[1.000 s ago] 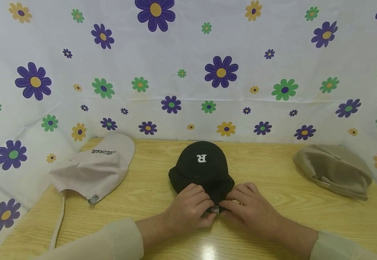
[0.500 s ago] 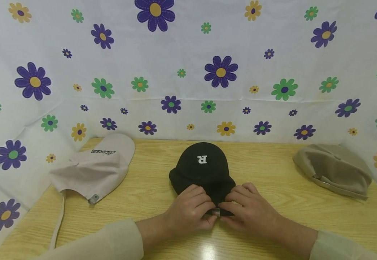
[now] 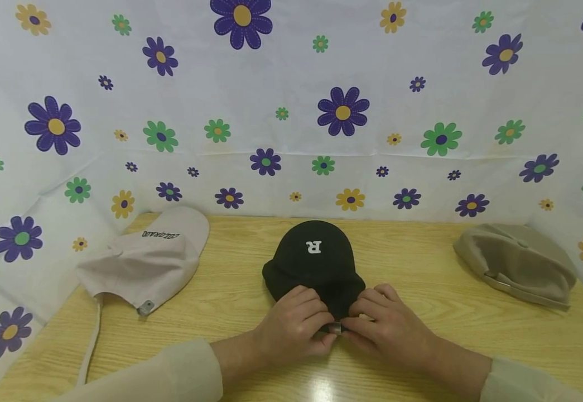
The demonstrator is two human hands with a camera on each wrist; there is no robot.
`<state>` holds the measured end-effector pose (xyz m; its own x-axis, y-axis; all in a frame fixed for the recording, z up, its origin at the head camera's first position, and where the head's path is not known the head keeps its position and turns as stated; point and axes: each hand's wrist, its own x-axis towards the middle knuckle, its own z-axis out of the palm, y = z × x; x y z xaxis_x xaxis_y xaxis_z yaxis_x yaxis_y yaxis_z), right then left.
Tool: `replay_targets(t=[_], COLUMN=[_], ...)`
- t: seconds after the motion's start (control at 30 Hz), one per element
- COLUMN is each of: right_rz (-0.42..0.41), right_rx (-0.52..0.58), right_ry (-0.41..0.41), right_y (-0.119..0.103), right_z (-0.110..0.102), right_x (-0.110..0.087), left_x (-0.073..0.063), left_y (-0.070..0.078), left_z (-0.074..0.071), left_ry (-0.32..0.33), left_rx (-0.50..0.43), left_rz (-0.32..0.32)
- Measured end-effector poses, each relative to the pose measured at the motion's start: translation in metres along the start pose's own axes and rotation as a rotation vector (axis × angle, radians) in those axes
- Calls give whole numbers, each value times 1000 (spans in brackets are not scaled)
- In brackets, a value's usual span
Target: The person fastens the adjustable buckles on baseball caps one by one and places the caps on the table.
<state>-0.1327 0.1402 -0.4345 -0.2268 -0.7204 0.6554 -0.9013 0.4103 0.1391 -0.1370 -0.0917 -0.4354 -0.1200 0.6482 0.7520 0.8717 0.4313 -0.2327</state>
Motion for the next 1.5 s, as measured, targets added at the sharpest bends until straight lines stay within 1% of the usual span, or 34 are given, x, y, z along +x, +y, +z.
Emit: replay_targets(t=[0.27, 0.47, 0.7, 0.87, 1.0, 1.13, 1.37, 1.5], right_rz=[-18, 0, 19, -12, -33, -36, -26, -28], right_rx=[13, 34, 56, 31, 5, -5, -11, -15], right_ry=[28, -5, -30, -1, 28, 40, 38, 46], right_y=[1, 1, 1, 3, 4, 4, 3, 3], right_z=[1, 0, -2, -2, -1, -1, -2, -1], right_x=[0, 0, -1, 0, 0, 0, 0, 0], left_x=[-1, -2, -2, -2, -2, -3, -3, -3], left_y=[0, -1, -2, -2, -2, -1, -1, -1], left_z=[-1, 0, 0, 0, 1, 1, 1, 0], left_ry=[-21, -22, -12, -5, -20, -44, -54, -70], left_rx=[16, 33, 99, 120, 129, 137, 150, 157], left_rz=[-7, -5, -5, -6, -9, -19, -25, -27])
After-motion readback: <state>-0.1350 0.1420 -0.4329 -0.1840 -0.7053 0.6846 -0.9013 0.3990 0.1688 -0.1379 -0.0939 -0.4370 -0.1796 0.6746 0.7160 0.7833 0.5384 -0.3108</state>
